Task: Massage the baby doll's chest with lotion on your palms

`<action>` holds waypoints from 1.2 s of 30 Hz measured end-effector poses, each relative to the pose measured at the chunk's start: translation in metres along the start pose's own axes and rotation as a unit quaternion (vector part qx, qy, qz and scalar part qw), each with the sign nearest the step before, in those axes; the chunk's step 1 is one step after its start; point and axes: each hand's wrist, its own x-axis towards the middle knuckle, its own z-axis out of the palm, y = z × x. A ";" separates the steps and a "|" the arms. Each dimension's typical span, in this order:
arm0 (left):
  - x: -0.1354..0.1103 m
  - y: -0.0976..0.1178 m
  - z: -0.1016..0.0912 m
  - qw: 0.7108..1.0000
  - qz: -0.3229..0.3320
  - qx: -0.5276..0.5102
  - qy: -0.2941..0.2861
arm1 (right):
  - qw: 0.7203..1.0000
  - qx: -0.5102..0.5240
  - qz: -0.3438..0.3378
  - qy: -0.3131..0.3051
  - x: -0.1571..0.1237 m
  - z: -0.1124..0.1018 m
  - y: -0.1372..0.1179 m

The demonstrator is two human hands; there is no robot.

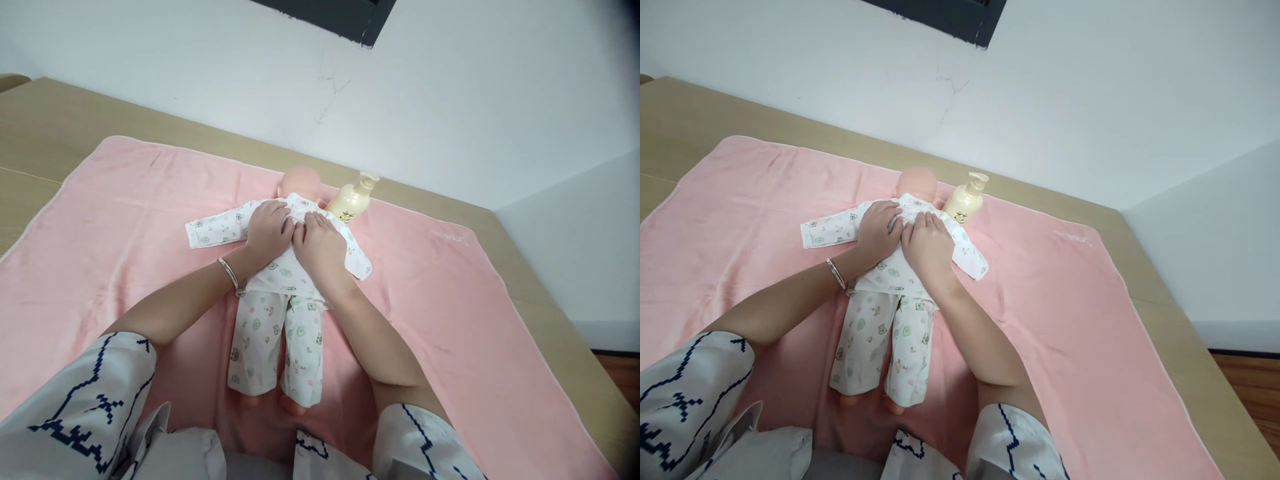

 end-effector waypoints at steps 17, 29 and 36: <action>0.003 -0.004 0.005 0.998 -0.035 -0.017 -0.043 | 0.999 -0.014 -0.025 -0.030 0.010 0.003 0.009; 0.005 0.000 0.007 0.992 -0.096 0.015 -0.075 | 0.996 0.045 -0.021 -0.069 0.021 0.004 0.020; 0.005 -0.003 0.006 0.996 -0.058 -0.035 -0.057 | 0.995 0.053 -0.065 -0.063 0.024 0.006 0.022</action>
